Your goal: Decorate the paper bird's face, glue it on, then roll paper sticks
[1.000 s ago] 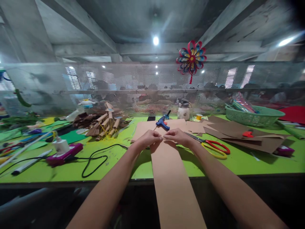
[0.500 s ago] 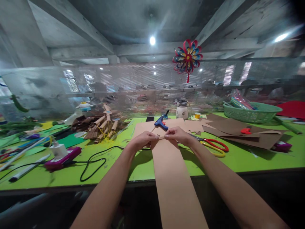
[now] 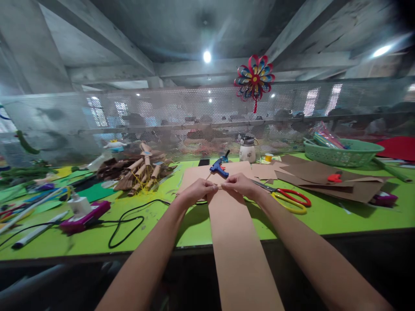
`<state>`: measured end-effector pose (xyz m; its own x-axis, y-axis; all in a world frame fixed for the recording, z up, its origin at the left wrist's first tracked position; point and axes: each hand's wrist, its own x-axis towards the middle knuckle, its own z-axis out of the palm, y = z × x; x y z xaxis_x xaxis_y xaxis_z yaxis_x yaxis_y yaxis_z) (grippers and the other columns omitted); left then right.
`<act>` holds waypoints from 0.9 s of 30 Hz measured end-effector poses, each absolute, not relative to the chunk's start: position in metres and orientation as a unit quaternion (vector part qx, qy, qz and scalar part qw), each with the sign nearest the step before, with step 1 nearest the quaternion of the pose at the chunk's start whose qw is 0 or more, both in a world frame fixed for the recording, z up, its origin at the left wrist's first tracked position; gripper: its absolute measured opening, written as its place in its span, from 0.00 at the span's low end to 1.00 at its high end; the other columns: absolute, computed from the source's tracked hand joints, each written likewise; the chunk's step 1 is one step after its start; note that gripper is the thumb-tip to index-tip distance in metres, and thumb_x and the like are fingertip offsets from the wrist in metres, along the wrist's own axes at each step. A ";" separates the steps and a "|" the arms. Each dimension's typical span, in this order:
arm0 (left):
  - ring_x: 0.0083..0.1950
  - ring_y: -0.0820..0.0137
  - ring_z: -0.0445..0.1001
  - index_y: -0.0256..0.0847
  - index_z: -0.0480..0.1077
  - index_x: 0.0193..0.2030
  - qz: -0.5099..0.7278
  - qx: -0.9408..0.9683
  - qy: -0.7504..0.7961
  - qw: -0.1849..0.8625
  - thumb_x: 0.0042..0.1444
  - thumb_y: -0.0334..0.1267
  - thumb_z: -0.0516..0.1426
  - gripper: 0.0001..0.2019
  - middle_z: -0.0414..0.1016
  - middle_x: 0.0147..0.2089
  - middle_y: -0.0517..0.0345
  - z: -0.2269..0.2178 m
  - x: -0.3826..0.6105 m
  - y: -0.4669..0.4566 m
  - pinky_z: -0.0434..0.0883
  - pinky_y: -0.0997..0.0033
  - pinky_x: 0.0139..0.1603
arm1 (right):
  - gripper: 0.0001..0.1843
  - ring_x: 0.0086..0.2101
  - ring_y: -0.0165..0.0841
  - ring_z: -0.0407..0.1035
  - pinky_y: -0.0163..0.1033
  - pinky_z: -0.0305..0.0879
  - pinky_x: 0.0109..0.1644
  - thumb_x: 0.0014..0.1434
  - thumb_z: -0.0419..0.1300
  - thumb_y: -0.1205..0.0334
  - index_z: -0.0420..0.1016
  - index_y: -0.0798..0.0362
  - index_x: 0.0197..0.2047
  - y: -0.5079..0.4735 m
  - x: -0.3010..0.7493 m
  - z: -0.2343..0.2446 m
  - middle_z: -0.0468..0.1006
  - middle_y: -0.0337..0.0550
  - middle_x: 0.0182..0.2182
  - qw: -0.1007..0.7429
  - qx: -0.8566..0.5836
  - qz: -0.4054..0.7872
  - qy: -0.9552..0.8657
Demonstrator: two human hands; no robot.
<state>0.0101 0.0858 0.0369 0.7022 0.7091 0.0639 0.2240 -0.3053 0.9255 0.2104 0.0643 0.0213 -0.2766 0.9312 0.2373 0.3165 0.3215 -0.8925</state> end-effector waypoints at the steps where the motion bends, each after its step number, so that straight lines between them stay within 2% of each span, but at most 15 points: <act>1: 0.18 0.81 0.50 0.36 0.57 0.18 0.242 0.770 0.302 0.507 0.46 0.51 0.57 0.20 0.52 0.16 0.67 0.037 0.010 0.085 0.47 0.77 0.21 | 0.21 0.19 0.22 0.52 0.30 0.43 0.21 0.43 0.60 0.46 0.70 0.59 0.24 0.064 0.210 0.021 0.61 0.34 0.16 0.414 -0.447 0.378 -0.697; 5: 0.19 0.81 0.53 0.35 0.59 0.19 0.246 0.741 0.300 0.549 0.47 0.51 0.56 0.20 0.54 0.18 0.65 0.040 0.007 0.085 0.54 0.78 0.22 | 0.20 0.19 0.23 0.52 0.30 0.45 0.21 0.41 0.62 0.48 0.69 0.59 0.23 0.062 0.213 0.023 0.61 0.34 0.16 0.438 -0.442 0.403 -0.671; 8: 0.22 0.78 0.61 0.34 0.63 0.24 0.245 0.691 0.299 0.611 0.48 0.53 0.56 0.20 0.59 0.21 0.63 0.042 0.003 0.084 0.64 0.73 0.27 | 0.19 0.19 0.23 0.53 0.30 0.47 0.22 0.41 0.62 0.48 0.69 0.59 0.23 0.060 0.216 0.025 0.62 0.34 0.17 0.452 -0.434 0.414 -0.660; 10: 0.25 0.75 0.65 0.33 0.65 0.27 0.239 0.679 0.298 0.627 0.47 0.53 0.56 0.21 0.64 0.23 0.59 0.043 0.002 0.083 0.67 0.70 0.30 | 0.19 0.19 0.23 0.54 0.30 0.48 0.22 0.40 0.63 0.49 0.69 0.59 0.24 0.060 0.217 0.025 0.63 0.35 0.17 0.455 -0.436 0.413 -0.657; 14: 0.27 0.73 0.68 0.31 0.67 0.29 0.220 0.703 0.291 0.610 0.45 0.51 0.59 0.20 0.68 0.27 0.54 0.044 0.001 0.082 0.68 0.70 0.31 | 0.19 0.19 0.23 0.53 0.31 0.47 0.22 0.40 0.63 0.48 0.70 0.59 0.23 0.061 0.218 0.025 0.63 0.34 0.17 0.447 -0.432 0.405 -0.671; 17: 0.26 0.75 0.67 0.31 0.67 0.28 0.220 0.717 0.284 0.597 0.45 0.49 0.59 0.18 0.67 0.26 0.57 0.044 0.001 0.083 0.69 0.70 0.32 | 0.19 0.19 0.23 0.53 0.31 0.46 0.22 0.41 0.62 0.48 0.71 0.59 0.24 0.060 0.218 0.026 0.63 0.34 0.17 0.439 -0.428 0.400 -0.682; 21: 0.22 0.78 0.63 0.33 0.63 0.22 0.239 0.740 0.276 0.564 0.48 0.47 0.57 0.16 0.61 0.20 0.63 0.042 0.003 0.086 0.67 0.73 0.28 | 0.19 0.19 0.23 0.53 0.30 0.46 0.21 0.43 0.61 0.49 0.71 0.59 0.25 0.059 0.220 0.028 0.63 0.35 0.17 0.422 -0.437 0.383 -0.696; 27: 0.21 0.78 0.63 0.34 0.62 0.21 0.240 0.786 0.294 0.487 0.50 0.46 0.54 0.16 0.61 0.19 0.63 0.038 0.009 0.086 0.65 0.75 0.26 | 0.21 0.18 0.23 0.53 0.30 0.45 0.19 0.46 0.57 0.46 0.74 0.59 0.25 0.064 0.222 0.028 0.62 0.35 0.16 0.372 -0.453 0.312 -0.748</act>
<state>0.0090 0.0861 0.0384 0.7111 0.6971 0.0915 0.2285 -0.3522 0.9076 0.2220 0.0641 0.0285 -0.3126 0.9096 0.2736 0.4459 0.3949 -0.8033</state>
